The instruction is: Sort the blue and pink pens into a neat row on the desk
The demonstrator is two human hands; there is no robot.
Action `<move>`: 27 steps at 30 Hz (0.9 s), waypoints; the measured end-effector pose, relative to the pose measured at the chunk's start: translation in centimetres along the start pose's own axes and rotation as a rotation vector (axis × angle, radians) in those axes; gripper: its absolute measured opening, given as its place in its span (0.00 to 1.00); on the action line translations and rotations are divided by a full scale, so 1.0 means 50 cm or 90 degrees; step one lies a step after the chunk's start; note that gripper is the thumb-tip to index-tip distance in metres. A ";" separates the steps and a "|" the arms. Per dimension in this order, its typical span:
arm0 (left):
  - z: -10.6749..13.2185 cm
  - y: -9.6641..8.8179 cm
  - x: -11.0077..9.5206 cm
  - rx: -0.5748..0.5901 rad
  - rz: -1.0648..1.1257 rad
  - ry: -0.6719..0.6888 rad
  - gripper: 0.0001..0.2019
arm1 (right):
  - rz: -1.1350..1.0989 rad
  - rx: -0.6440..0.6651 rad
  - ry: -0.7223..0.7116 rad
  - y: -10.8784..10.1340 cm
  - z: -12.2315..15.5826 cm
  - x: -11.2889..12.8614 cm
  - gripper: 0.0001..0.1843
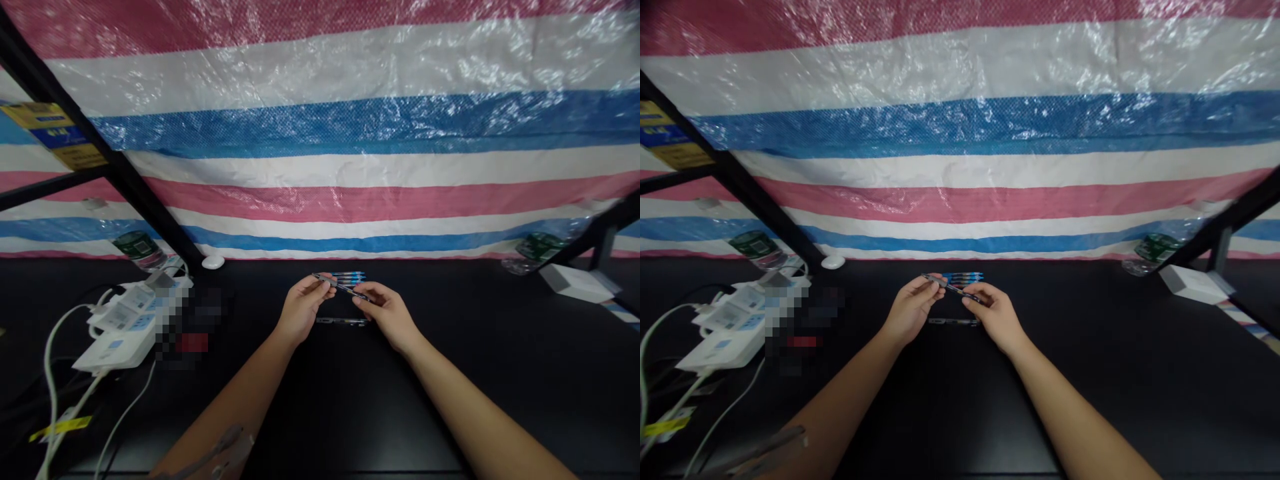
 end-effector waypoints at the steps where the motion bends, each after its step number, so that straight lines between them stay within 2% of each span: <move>1: 0.000 0.001 0.001 0.000 -0.003 0.000 0.11 | -0.009 0.008 0.003 0.002 0.001 0.002 0.22; 6: 0.007 0.012 0.003 0.022 -0.008 -0.010 0.09 | -0.029 0.087 0.085 0.013 0.006 -0.004 0.26; 11: 0.010 0.017 0.002 0.032 -0.006 -0.009 0.10 | 0.063 0.024 0.000 -0.001 0.001 -0.001 0.17; 14: 0.010 0.016 0.006 0.044 -0.014 -0.015 0.11 | 0.078 -0.008 -0.040 -0.005 0.001 0.005 0.19; 19: 0.010 0.018 0.011 0.064 -0.038 -0.025 0.11 | 0.133 0.074 0.026 0.010 0.008 0.003 0.23; 21: 0.010 0.017 0.010 0.054 -0.052 -0.018 0.10 | 0.152 0.071 0.013 0.010 0.008 0.003 0.22; 25: 0.007 0.009 0.008 -0.001 -0.048 -0.008 0.10 | 0.162 -0.011 -0.081 0.001 0.005 0.014 0.17; 27: 0.007 0.008 0.009 -0.006 -0.053 -0.005 0.11 | 0.174 -0.016 -0.092 0.003 0.006 0.016 0.16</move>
Point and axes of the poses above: each hand's wrist, its own z-axis away from the middle knuckle, its own y-axis out of the palm, x = y × z, the point moved 4 cm from there along -z, towards the middle knuckle, and after that the axes turned 5 degrees about y, right-handed, at the moved point
